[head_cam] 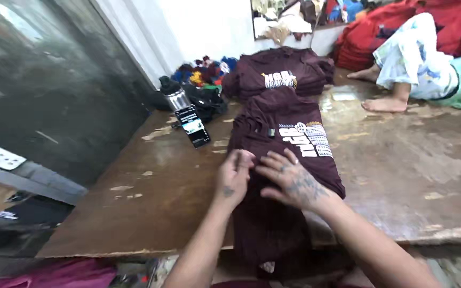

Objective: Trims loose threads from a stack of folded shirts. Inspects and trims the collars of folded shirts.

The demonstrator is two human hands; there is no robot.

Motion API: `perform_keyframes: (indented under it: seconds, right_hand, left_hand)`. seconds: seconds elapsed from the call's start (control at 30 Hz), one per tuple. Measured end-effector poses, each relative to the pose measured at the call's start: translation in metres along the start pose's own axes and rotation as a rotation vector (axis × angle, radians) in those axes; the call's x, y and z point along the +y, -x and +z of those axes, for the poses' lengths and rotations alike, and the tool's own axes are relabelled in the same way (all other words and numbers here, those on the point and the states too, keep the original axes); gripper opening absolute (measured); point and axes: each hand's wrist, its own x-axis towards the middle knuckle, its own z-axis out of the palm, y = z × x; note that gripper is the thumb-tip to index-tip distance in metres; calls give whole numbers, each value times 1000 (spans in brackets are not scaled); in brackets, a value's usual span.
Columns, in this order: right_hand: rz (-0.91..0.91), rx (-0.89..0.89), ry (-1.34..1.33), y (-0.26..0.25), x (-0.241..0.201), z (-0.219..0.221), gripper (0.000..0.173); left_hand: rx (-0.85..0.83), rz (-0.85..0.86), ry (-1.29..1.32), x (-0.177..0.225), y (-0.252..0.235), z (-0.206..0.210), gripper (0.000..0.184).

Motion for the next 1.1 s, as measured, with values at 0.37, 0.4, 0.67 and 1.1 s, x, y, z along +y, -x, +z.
perform_keyframes:
  seconds: [0.37, 0.4, 0.67, 1.1]
  right_hand:
    - [328, -281, -119, 23, 37, -2, 76]
    - [298, -147, -159, 44, 37, 1, 70]
    - [10, 260, 167, 92, 12, 39, 50]
    - [31, 322, -177, 151, -2, 8, 22]
  left_hand:
    - [-662, 21, -438, -38, 93, -5, 41]
    - [-672, 112, -358, -48, 99, -11, 27]
    - [-638, 47, -475, -25, 92, 4, 43]
    - [-471, 177, -225, -50, 113, -32, 62]
